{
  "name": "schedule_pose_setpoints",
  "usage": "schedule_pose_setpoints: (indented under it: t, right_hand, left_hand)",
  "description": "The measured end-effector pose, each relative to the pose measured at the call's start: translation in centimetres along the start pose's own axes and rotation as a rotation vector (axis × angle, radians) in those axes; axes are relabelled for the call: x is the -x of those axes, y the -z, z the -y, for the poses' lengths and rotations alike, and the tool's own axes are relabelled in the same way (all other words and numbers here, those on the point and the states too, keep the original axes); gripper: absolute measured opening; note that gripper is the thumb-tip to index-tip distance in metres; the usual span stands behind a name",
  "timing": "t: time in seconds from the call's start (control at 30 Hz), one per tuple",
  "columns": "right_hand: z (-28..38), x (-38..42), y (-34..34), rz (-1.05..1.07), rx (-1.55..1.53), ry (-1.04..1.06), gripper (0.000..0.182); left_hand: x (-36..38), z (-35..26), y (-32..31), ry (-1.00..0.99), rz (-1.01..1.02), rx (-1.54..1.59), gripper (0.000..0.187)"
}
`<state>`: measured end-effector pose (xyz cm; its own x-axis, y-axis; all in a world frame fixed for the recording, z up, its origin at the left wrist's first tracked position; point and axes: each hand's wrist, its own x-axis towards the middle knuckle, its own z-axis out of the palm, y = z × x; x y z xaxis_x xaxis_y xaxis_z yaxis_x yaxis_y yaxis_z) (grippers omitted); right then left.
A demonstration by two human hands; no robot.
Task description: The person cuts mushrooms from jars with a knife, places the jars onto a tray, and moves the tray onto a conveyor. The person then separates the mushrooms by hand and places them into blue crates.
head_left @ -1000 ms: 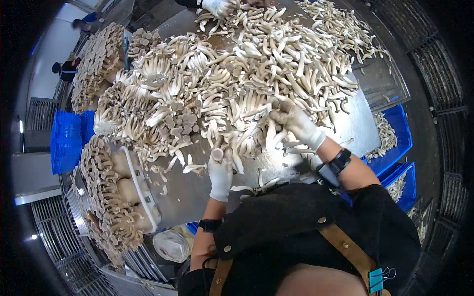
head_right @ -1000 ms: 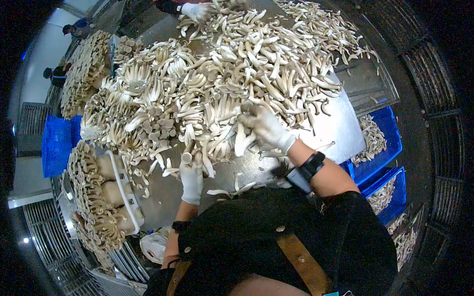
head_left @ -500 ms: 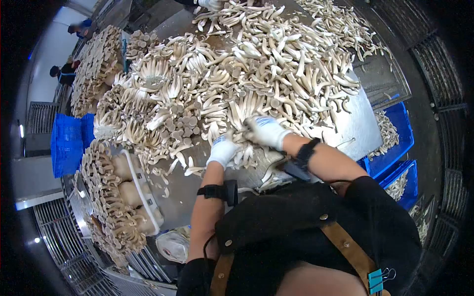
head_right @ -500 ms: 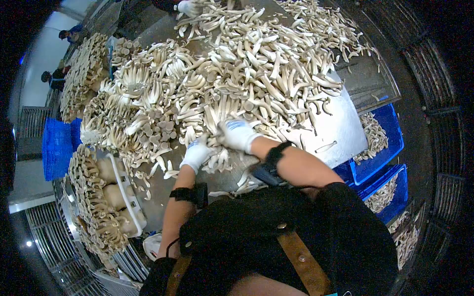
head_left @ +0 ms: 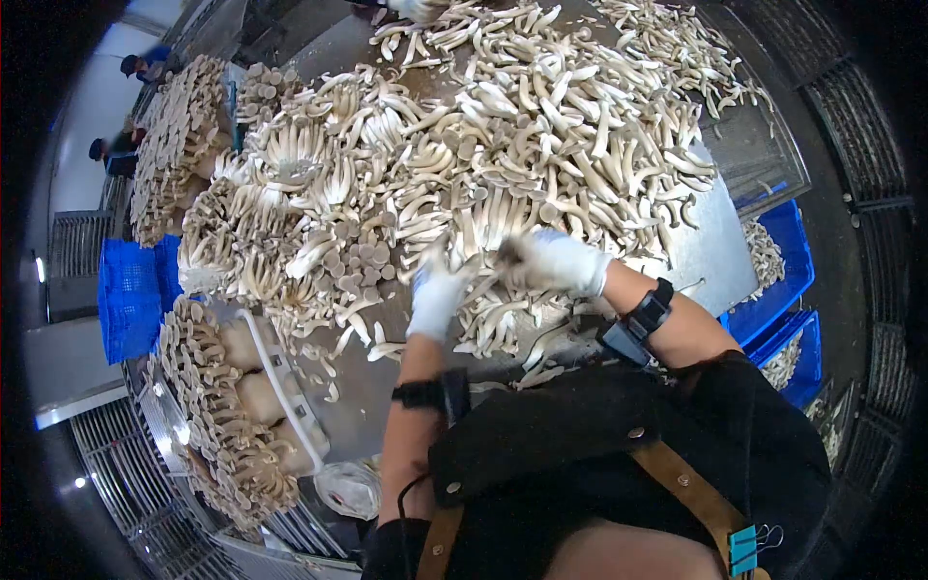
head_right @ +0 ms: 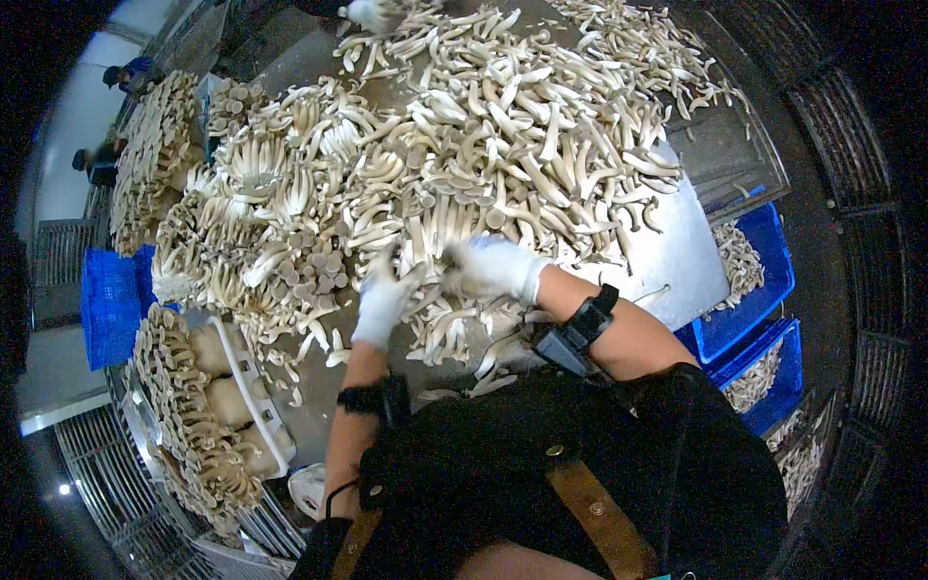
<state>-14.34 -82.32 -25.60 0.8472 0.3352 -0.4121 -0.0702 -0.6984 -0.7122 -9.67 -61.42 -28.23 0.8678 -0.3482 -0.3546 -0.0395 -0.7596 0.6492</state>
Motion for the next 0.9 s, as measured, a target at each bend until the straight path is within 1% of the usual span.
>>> schedule_pose_setpoints:
  t: [0.03,0.07,0.13,0.17,0.2,0.23,0.27,0.3,0.33,0.37,0.4,0.43,0.47,0.5,0.53,0.6,0.63,0.67,0.73,0.77,0.8,0.83,0.87,0.9]
  right_hand:
    - [-0.8,-0.4,0.0,-0.231,-0.169,-0.040,0.050]
    - [-1.4,-1.0,0.7,-0.338,-0.300,-0.077,0.048]
    - [-4.5,-0.6,0.1,-0.672,-0.273,0.039,0.050]
    - [-2.9,1.6,1.4,-0.643,-0.310,-0.052,0.056]
    - [-4.9,1.7,0.8,-0.610,-0.243,-0.136,0.060]
    - [-5.8,1.9,0.8,-0.564,-0.150,-0.132,0.061]
    - [-4.9,2.4,1.3,-0.519,-0.064,-0.133,0.061]
    - [-3.6,3.2,1.2,-0.454,-0.112,-0.227,0.062]
    - [-5.1,1.6,-0.4,-0.491,0.000,-0.179,0.061]
    - [-5.1,0.4,-0.8,-0.480,-0.011,-0.219,0.061]
    - [-5.1,-0.7,-1.3,-0.466,-0.024,-0.258,0.062]
    - [-5.1,-1.7,-0.9,-0.437,-0.249,-0.222,0.059]
    - [-3.8,-1.6,-0.1,-0.395,-0.539,-0.113,0.059]
    - [-1.2,-0.7,0.7,-0.486,-0.429,0.035,0.060]
    - [0.8,0.1,1.1,-0.577,-0.316,0.180,0.061]
    - [1.4,0.2,0.1,-0.637,-0.070,0.255,0.069]
    - [1.7,0.1,-0.3,-0.625,-0.242,0.273,0.070]
    - [1.8,0.3,-0.1,-0.619,-0.243,0.273,0.070]
    - [2.2,0.5,0.7,-0.283,-0.378,0.008,0.068]
    - [2.6,1.0,0.1,-0.455,-0.430,0.089,0.061]
    - [2.5,0.7,0.0,-0.455,-0.431,0.093,0.061]
    - [2.0,0.2,-0.4,-0.488,-0.508,0.093,0.056]
    - [1.3,-0.3,-1.0,-0.521,-0.582,0.091,0.052]
    - [0.7,-1.6,-2.6,-0.712,-0.648,0.249,0.043]
  left_hand:
    - [-1.1,-0.9,-0.9,0.035,0.040,-0.157,0.074]
    - [-2.0,-2.3,-1.5,0.064,0.085,-0.311,0.080]
    - [-2.4,-5.0,-0.9,0.312,0.396,0.336,0.080]
    - [-2.6,-4.2,-1.9,0.127,0.400,0.608,0.079]
    - [-2.7,-2.6,-3.5,-0.063,0.400,0.877,0.077]
    - [-3.1,-1.6,-5.2,-0.095,0.218,0.821,0.074]
    - [-4.0,-1.8,-5.5,-0.053,0.071,0.307,0.077]
    - [-4.3,-2.1,-6.6,-0.034,0.023,0.053,0.076]
    - [-4.3,-3.3,-7.1,-0.016,-0.030,-0.198,0.076]
    - [-5.5,-3.2,-7.0,0.006,0.063,-0.006,0.076]
    - [-6.1,-2.9,-6.9,-0.013,0.197,0.720,0.070]
    - [-6.3,-2.1,-6.1,0.009,0.346,1.004,0.069]
    - [-6.7,-1.5,-5.5,0.028,0.497,1.284,0.068]
    - [-3.6,-5.4,-3.1,0.097,0.433,1.586,0.055]
    - [-4.0,-4.0,-3.5,0.142,0.427,1.717,0.056]
    - [-2.4,-3.2,-2.1,0.006,0.433,1.511,0.056]
    - [-0.1,-6.3,-0.2,-0.022,0.313,1.431,0.046]
    - [-0.2,-4.9,0.0,-0.002,0.386,1.405,0.033]
    - [0.8,-3.7,0.0,-0.097,0.226,1.239,0.025]
    - [1.0,-3.3,0.0,-0.101,0.220,1.236,0.025]
    - [1.1,-2.8,-0.3,-0.185,0.135,1.189,0.031]
    - [1.4,-2.1,-0.7,-0.265,0.051,1.141,0.038]
    - [1.7,-1.3,-1.1,-0.264,0.050,1.142,0.038]
    - [2.1,-0.6,-1.4,-0.280,0.071,1.122,0.037]
